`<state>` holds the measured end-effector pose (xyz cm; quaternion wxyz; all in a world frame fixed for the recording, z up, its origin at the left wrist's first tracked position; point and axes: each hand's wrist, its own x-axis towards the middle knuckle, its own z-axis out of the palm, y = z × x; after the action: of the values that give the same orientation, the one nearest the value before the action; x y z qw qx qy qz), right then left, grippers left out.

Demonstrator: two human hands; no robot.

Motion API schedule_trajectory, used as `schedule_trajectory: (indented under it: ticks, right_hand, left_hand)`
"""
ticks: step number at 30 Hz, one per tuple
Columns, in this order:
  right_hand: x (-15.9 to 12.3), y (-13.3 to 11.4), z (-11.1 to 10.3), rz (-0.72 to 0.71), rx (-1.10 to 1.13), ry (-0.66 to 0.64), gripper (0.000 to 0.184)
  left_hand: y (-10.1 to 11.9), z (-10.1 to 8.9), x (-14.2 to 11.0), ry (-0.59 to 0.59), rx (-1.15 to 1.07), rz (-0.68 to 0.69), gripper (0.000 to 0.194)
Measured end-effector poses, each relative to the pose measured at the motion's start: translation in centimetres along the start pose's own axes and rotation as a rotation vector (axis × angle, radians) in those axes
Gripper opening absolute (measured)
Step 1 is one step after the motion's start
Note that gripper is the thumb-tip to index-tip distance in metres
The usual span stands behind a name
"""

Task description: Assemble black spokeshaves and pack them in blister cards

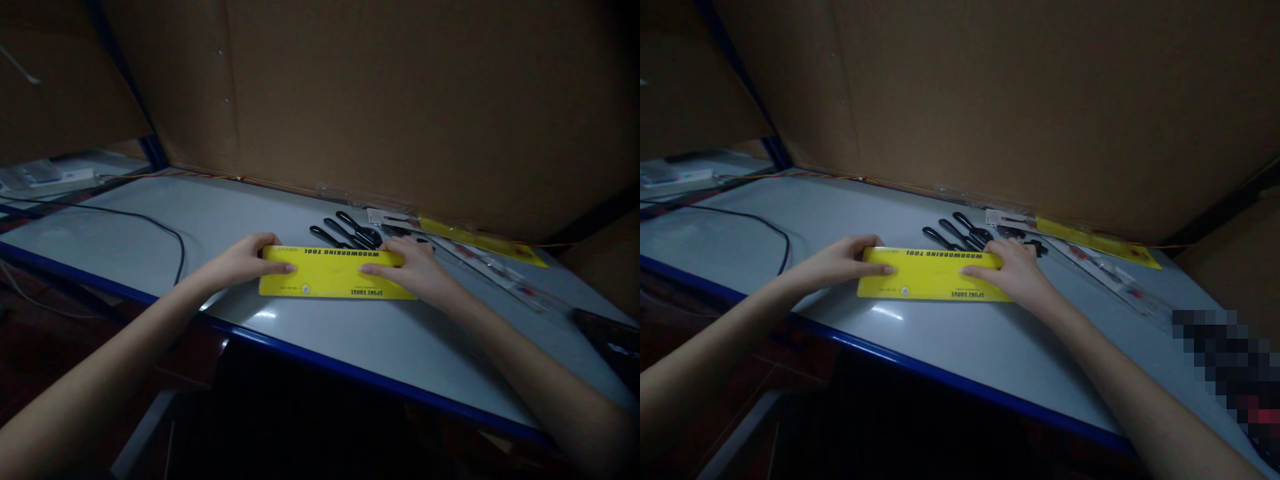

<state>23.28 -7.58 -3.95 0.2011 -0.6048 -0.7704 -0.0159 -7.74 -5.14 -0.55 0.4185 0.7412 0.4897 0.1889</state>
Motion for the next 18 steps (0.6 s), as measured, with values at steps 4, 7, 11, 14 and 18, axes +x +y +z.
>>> schedule_trajectory:
  ticks: [4,7,11,14,18]
  right_hand:
    - [-0.1,-0.6,0.3,0.021,-0.040,0.082,0.047]
    - [-0.3,-1.4,-0.1,-0.022,-0.032,0.156,0.046]
    - [-0.6,-1.9,-2.2,-0.084,0.108,0.284,0.039]
    - [-0.5,-0.8,-3.9,-0.034,0.257,0.438,0.033]
    - [-0.1,2.0,-4.7,0.084,0.357,0.540,0.032]
  left_hand:
    - [0.4,-0.3,0.2,-0.075,0.066,0.075,0.033]
    - [0.8,-0.9,-0.4,-0.061,0.011,0.130,0.030]
    - [1.3,-2.0,-1.5,0.193,-0.066,0.274,0.023]
    - [0.9,-3.0,-1.7,0.489,0.070,0.421,0.020]
    - [-0.7,-4.0,-0.7,0.822,0.376,0.531,0.016]
